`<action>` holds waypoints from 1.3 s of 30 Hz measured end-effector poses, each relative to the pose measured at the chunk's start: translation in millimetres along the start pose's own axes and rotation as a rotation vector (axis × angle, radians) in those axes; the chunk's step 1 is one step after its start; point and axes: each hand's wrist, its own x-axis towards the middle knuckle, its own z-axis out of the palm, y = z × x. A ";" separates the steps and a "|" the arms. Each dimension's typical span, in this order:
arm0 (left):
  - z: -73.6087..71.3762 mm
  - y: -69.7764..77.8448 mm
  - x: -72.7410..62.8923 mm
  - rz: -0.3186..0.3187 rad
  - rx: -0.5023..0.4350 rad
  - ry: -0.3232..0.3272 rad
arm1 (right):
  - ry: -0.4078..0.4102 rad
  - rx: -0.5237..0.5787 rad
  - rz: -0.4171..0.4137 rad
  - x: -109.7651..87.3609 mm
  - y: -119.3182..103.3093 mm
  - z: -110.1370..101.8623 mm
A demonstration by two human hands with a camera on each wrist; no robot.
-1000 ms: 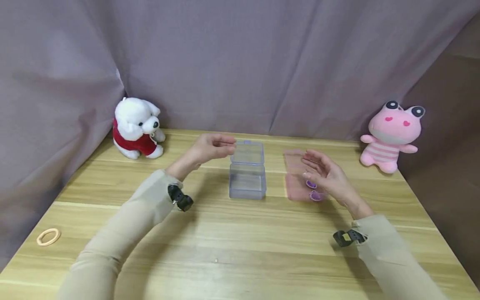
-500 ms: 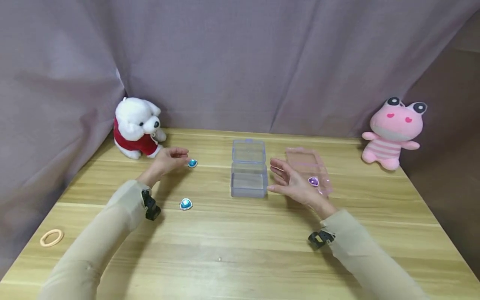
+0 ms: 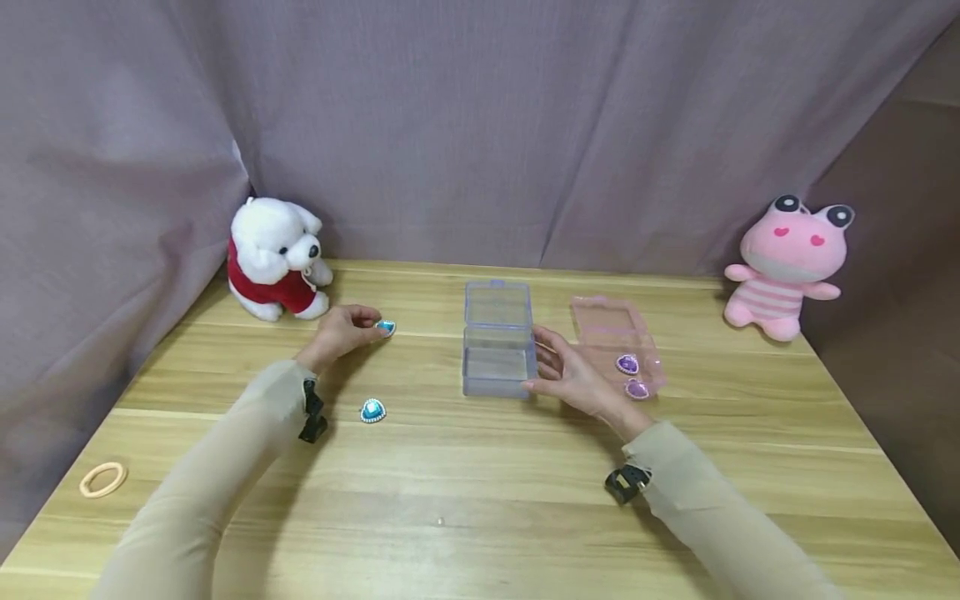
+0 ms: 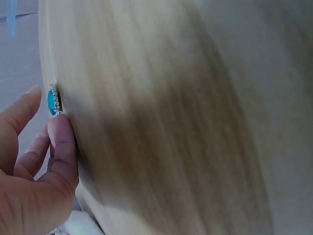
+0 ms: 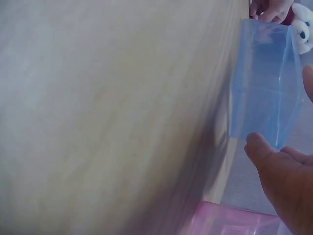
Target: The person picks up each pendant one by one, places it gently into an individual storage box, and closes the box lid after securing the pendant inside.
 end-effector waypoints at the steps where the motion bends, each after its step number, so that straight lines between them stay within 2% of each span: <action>1: 1.0 -0.1 0.5 0.002 0.016 0.008 | 0.000 -0.001 0.001 0.1 0.7 0.3; 11: 4.9 1.8 1.5 0.037 0.098 0.066 | 0.016 0.024 0.015 2.0 4.0 1.9; 17: 6.1 5.6 1.4 0.086 0.150 0.085 | 0.018 0.024 0.017 2.4 2.9 1.0; 26: 10.9 10.4 0.2 0.140 0.150 0.091 | 0.015 0.043 0.032 1.8 1.8 3.1; 29: 11.4 14.2 0.5 0.160 0.098 0.087 | 0.015 0.043 0.035 2.5 2.3 3.6; 31: 12.6 20.8 0.0 0.154 0.015 0.057 | 0.014 0.044 0.038 2.9 2.5 3.6; 36: 24.7 54.2 -6.6 0.113 -0.252 -0.132 | 0.018 0.038 0.041 2.8 1.8 2.9; 39: 37.6 74.7 -11.5 0.120 -0.317 -0.246 | 0.025 0.036 0.040 2.3 1.4 3.1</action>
